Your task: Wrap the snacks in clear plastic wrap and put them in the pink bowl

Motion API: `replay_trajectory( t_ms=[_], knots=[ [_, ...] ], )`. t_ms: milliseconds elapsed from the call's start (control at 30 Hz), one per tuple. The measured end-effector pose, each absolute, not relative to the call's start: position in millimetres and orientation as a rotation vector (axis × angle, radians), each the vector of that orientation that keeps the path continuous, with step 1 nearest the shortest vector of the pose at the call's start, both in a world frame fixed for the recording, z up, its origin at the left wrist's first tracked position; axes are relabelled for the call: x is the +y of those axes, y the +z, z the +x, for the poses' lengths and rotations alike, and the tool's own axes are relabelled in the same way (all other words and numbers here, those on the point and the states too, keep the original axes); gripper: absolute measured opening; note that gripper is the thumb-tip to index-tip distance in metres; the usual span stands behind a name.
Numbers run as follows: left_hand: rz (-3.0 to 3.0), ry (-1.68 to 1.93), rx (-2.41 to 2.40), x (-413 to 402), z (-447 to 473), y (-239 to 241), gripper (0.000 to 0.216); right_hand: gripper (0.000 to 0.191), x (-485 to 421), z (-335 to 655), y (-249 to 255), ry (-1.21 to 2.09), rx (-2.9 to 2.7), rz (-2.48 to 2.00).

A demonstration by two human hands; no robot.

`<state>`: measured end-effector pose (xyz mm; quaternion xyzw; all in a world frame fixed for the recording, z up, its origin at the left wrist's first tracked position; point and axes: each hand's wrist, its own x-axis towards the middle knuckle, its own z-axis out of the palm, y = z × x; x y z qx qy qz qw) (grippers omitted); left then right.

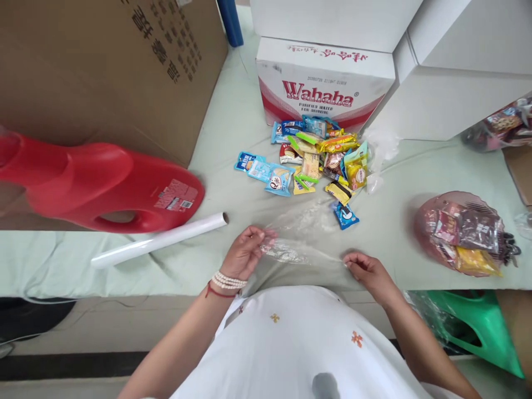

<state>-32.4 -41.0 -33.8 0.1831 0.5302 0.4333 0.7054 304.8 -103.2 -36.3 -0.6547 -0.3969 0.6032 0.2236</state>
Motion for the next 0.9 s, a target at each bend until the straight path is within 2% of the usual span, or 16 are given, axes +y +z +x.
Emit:
replay_trajectory(
  t_ms=[100, 200, 267, 367, 467, 533, 600, 700, 800, 900],
  knots=[
    [0.457, 0.978, 1.298, -58, -47, -40, 0.042, 0.046, -93, 316, -25, 1.521, -1.471, -1.812],
    [0.668, 0.938, 1.389, -73, -52, -43, 0.041, 0.074, -69, 306, -17, 1.262, -1.648, -1.783],
    [0.935, 0.879, 1.472, -73, -53, -38, 0.047, 0.082, -50, 287, -20, 1.225, -1.591, -1.785],
    [1.466, 0.81, 1.666, -57, -50, -19, 0.054, 0.063, -26, 251, -33, 1.35, -1.417, -1.747],
    [1.858, 0.73, 1.742, -30, -37, 1, 0.049, 0.036, -15, 224, -40, 1.369, -1.429, -1.609],
    [1.912, 0.588, 1.648, -15, -23, 6, 0.042, 0.028, -14, 216, -40, 1.357, -1.48, -1.534],
    [1.814, 0.448, 1.514, -6, -10, 1, 0.033, 0.026, -16, 217, -37, 1.352, -1.483, -1.524],
    [1.506, 0.543, 1.427, -5, -5, -20, 0.042, 0.031, -21, 231, -37, 1.294, -1.358, -1.633],
    [1.218, 0.776, 1.567, -11, -20, -41, 0.041, 0.036, -26, 249, -42, 1.256, -1.153, -1.751],
    [1.14, 0.815, 1.828, -17, -40, -52, 0.038, 0.041, -31, 260, -49, 1.261, -1.055, -1.823]
  ],
)
